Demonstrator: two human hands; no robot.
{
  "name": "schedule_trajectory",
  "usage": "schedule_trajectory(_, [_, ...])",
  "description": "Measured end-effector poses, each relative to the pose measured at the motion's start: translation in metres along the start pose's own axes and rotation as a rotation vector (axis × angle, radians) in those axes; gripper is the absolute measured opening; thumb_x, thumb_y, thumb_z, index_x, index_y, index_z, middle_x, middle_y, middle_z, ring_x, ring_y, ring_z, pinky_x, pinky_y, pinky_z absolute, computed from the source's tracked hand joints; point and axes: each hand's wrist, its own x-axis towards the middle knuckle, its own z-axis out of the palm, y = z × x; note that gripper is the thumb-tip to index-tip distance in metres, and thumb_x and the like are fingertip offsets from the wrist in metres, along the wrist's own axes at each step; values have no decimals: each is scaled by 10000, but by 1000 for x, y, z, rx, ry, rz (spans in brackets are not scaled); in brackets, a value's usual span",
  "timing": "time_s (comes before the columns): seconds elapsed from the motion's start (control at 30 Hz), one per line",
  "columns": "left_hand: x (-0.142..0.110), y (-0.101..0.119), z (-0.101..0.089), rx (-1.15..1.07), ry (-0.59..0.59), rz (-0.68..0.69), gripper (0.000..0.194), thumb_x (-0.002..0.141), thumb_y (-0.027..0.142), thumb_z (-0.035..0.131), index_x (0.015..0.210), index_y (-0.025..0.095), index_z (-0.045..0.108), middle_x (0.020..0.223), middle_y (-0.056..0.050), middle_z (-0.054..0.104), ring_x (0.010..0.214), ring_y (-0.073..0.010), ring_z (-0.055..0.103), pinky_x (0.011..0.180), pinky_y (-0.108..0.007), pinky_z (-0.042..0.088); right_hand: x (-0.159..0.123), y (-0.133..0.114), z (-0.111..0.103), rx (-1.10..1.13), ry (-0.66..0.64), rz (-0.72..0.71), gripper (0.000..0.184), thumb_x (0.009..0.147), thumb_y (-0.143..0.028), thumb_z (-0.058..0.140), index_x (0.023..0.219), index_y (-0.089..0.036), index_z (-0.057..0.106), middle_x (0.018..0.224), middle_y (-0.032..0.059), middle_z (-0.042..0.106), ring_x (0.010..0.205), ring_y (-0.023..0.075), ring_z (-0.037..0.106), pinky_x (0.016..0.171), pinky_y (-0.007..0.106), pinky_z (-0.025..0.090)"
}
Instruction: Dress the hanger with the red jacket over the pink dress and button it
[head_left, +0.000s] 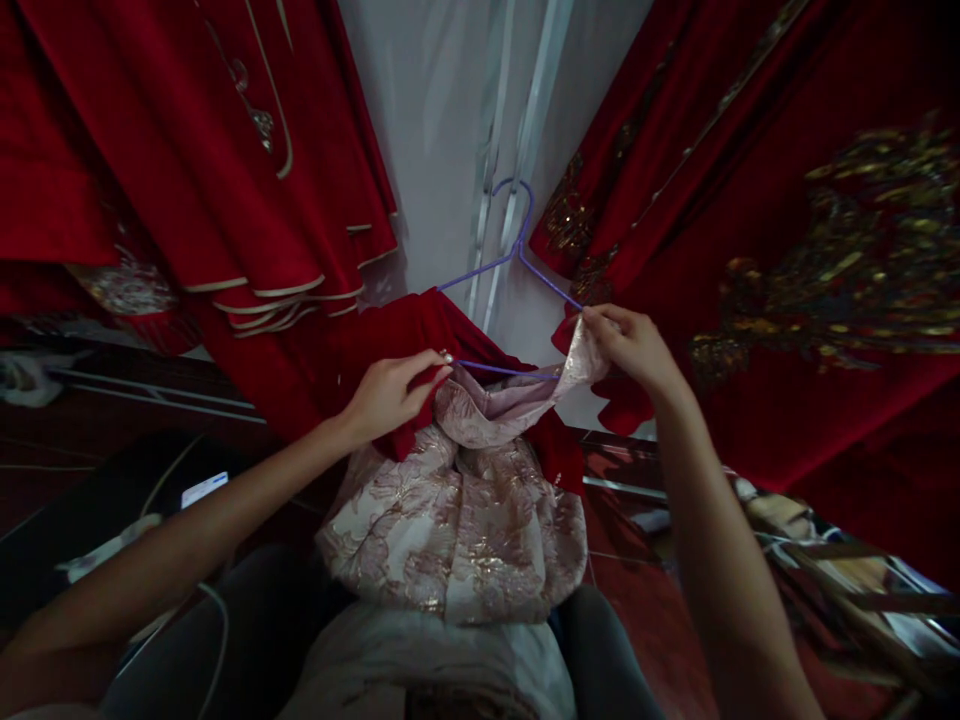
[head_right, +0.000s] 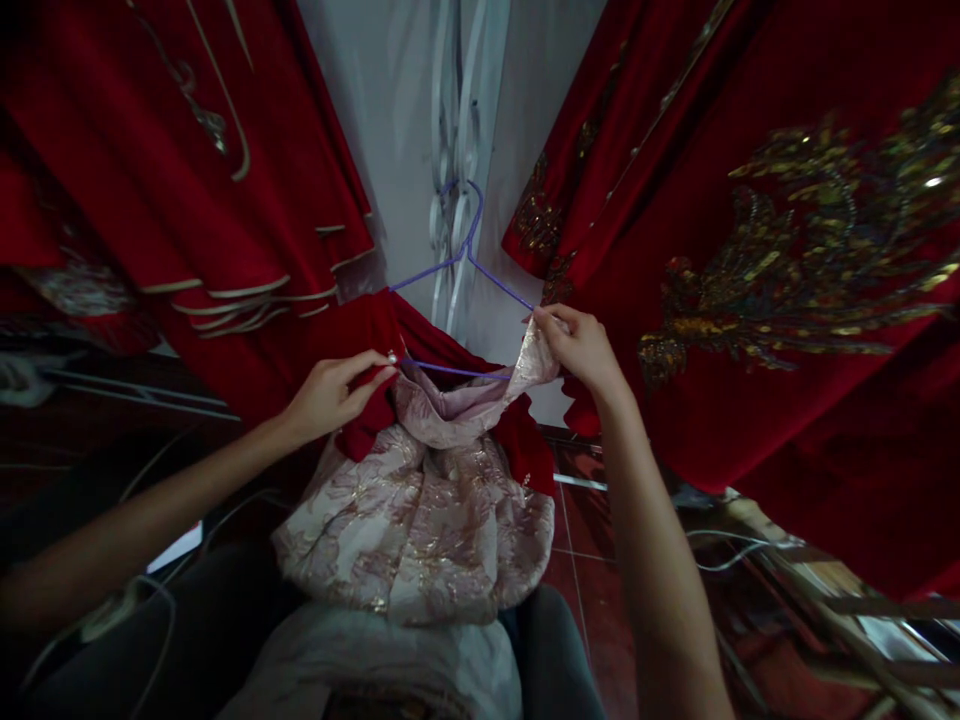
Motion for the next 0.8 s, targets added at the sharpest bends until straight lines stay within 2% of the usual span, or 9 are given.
schedule_trajectory(0.1, [18,-30,-22,93,54,9,245,841,429,562,818,211,673,1143,-64,588,1121,-206,507,993,-402,402,19,6,3,31,-20,81,564,829,-639,450,641,-153,666,611,39,649,616,179,610,543,246,415])
schedule_trajectory(0.17, [38,-48,-37,72,1,-2,302,804,486,584,725,208,671,1218,-59,550,1243,-246,415,1081,-472,292,37,7,5,61,-64,118,609,804,-682,452,559,-157,638,602,57,655,633,194,625,566,262,445])
schedule_trajectory(0.23, [57,-65,-43,-36,-79,-36,417,832,534,505,634,191,636,1123,-71,600,1250,-254,419,1083,-466,288,56,5,9,147,-297,133,585,794,-679,478,571,-169,658,723,75,708,714,209,652,641,282,489])
schedule_trajectory(0.3, [75,-82,-40,-142,-90,-89,523,874,564,380,575,183,579,980,-88,645,1196,-246,475,1042,-420,348,73,0,17,260,-595,187,555,804,-667,473,621,-187,685,850,90,731,802,221,666,724,309,517])
schedule_trajectory(0.4, [94,-106,-26,-125,-3,-176,474,855,585,392,712,178,588,938,-90,658,1005,-222,576,936,-376,427,90,-10,38,332,-859,320,550,813,-659,459,640,-190,688,852,117,733,843,232,674,787,339,531])
schedule_trajectory(0.53, [108,-118,-11,103,69,-175,427,845,552,459,1032,179,548,1018,-94,644,952,-211,595,885,-368,441,90,-19,68,179,-1027,315,447,802,-579,551,688,-173,700,798,124,726,763,223,678,705,366,544])
schedule_trajectory(0.6, [111,-116,-8,227,6,-133,458,837,550,485,1108,182,520,1050,-102,633,981,-230,591,891,-375,430,87,-18,77,101,-984,208,378,817,-522,564,759,-176,707,780,111,720,745,205,673,660,358,537])
schedule_trajectory(0.7, [108,-108,0,367,-62,-150,477,849,562,459,1081,151,533,986,-130,635,950,-269,597,874,-396,422,86,-8,84,-16,-662,-45,322,812,-473,581,771,-176,697,705,72,696,715,179,651,632,323,520])
schedule_trajectory(0.8, [99,-99,12,464,90,-220,450,868,534,446,1044,133,547,955,-145,634,972,-290,586,917,-417,379,87,3,86,-75,-395,-202,299,762,-467,614,745,-176,677,641,24,660,654,166,608,620,316,507])
